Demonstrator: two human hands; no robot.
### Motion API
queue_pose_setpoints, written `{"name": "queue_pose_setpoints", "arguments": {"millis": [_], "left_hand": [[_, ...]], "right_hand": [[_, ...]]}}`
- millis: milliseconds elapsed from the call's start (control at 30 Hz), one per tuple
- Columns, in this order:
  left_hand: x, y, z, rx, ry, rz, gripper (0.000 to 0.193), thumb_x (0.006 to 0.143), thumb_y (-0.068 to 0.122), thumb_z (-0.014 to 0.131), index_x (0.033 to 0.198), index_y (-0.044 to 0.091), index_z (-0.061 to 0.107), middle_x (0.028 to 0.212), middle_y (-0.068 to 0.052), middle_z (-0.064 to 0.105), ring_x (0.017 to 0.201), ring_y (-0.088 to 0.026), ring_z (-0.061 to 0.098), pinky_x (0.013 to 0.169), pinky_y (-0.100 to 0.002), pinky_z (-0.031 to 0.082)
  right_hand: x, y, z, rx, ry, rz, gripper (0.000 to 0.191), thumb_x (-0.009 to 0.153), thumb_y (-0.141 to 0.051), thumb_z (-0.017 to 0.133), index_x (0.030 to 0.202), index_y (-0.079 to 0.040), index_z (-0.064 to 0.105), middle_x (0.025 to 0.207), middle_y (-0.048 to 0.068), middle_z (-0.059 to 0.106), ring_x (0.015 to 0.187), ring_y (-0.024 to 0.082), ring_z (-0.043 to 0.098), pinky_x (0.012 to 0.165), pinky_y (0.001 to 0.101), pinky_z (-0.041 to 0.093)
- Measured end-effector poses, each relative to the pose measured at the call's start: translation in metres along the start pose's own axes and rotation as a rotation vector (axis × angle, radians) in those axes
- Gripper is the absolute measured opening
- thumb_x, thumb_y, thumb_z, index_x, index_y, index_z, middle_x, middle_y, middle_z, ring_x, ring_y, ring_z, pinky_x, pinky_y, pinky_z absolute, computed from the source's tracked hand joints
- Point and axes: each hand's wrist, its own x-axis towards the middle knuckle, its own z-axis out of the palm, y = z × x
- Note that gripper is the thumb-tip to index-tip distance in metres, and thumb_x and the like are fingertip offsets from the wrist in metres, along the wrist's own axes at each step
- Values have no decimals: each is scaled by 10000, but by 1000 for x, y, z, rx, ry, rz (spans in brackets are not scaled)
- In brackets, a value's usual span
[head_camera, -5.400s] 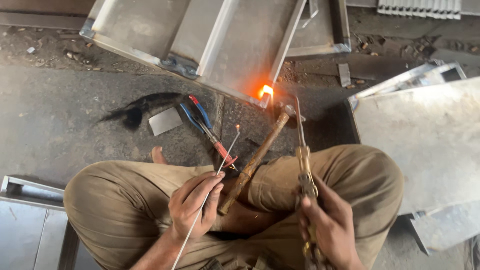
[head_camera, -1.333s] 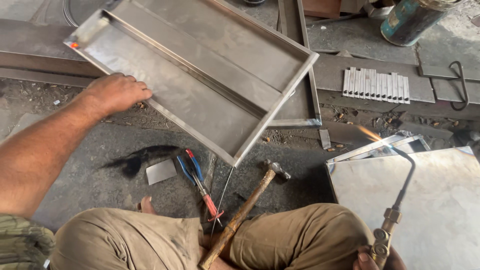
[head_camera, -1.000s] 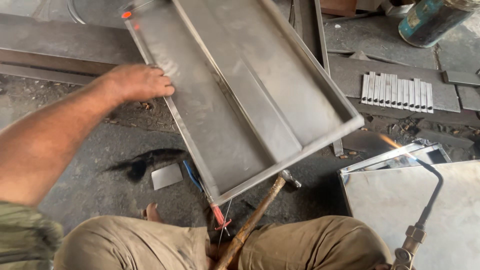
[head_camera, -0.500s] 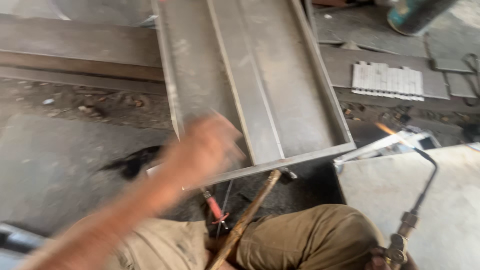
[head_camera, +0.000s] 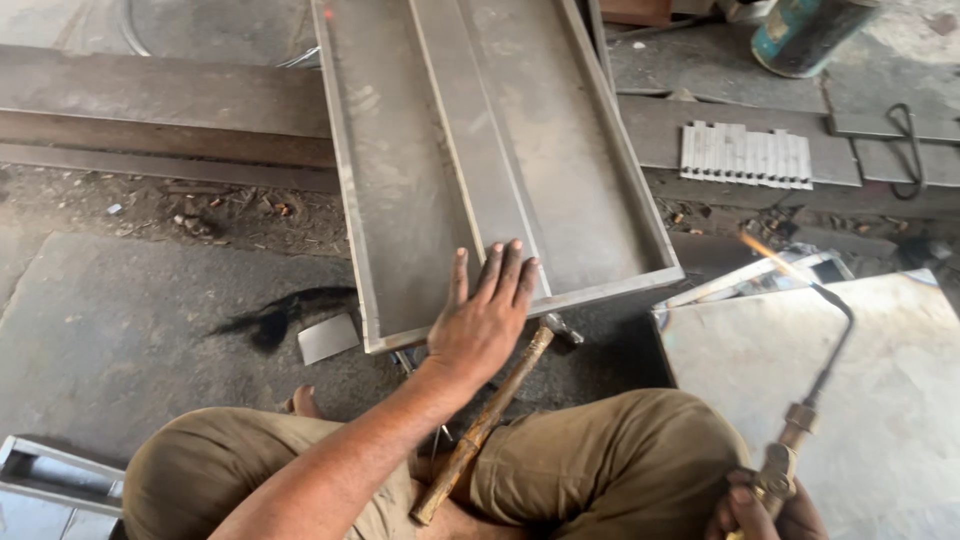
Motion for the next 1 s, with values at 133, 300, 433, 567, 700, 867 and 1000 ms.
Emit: {"name": "queue_pose_setpoints", "arguments": {"millis": [133,300,433,567,700,867,1000], "left_hand": [[-10,-18,15,136,-49,80,614,994,167,448,1563,12,280,1643,-217,239,1504,-369,297,1158,-711,195],[-21,-44,23,214,-75,212,599,1026,179,428,1582,58,242,1665,-153,215,1519,-344,267,1173,-705,177],[-21,-56,18,178,-38,241,564,1027,155,367,1580,116,261,1669,-90,229,1512,-287,271,1177,-710,163],[-22,-53,10,171,-86,217,576,1010,109,313,1584,137,270,1672,-55,229,1512,-248,259,1200,-665,147],[-16,-53,-1,52,-120,217,585,993,111,320,1576,135,289,1663,-50,240,1512,-260,269,1202,-645,157],[-4,-61,-14,102,-118,244,537,1031,63,341,1556,175,347,1648,-6,292,1503,-208,307,1196,-698,155],[-7,-58,-15,33,-93,211,542,1029,90,392,1562,184,372,1652,23,318,1496,-188,335,1207,-688,167]], "right_hand": [[-12,-44,25,-81,64,93,214,948,-20,658,1131,88,628,668,168,571,541,237,561,451,401,484],[-17,-66,26,65,-39,152,239,937,11,623,1164,79,595,739,135,596,591,209,589,435,394,494],[-25,-69,29,74,-27,72,315,947,37,623,1251,110,588,810,178,612,599,228,586,447,397,494],[-35,-75,34,132,48,44,443,908,55,615,1349,62,577,938,159,668,628,196,598,437,363,477],[-43,-79,36,133,53,13,429,912,57,628,1338,76,585,966,150,678,637,185,595,445,344,475],[-51,-80,38,152,-25,-37,348,954,59,646,1291,127,595,940,157,662,668,190,602,475,343,487],[-55,-83,47,109,23,-50,403,934,52,633,1335,76,605,973,145,687,660,175,604,475,329,474]]}}
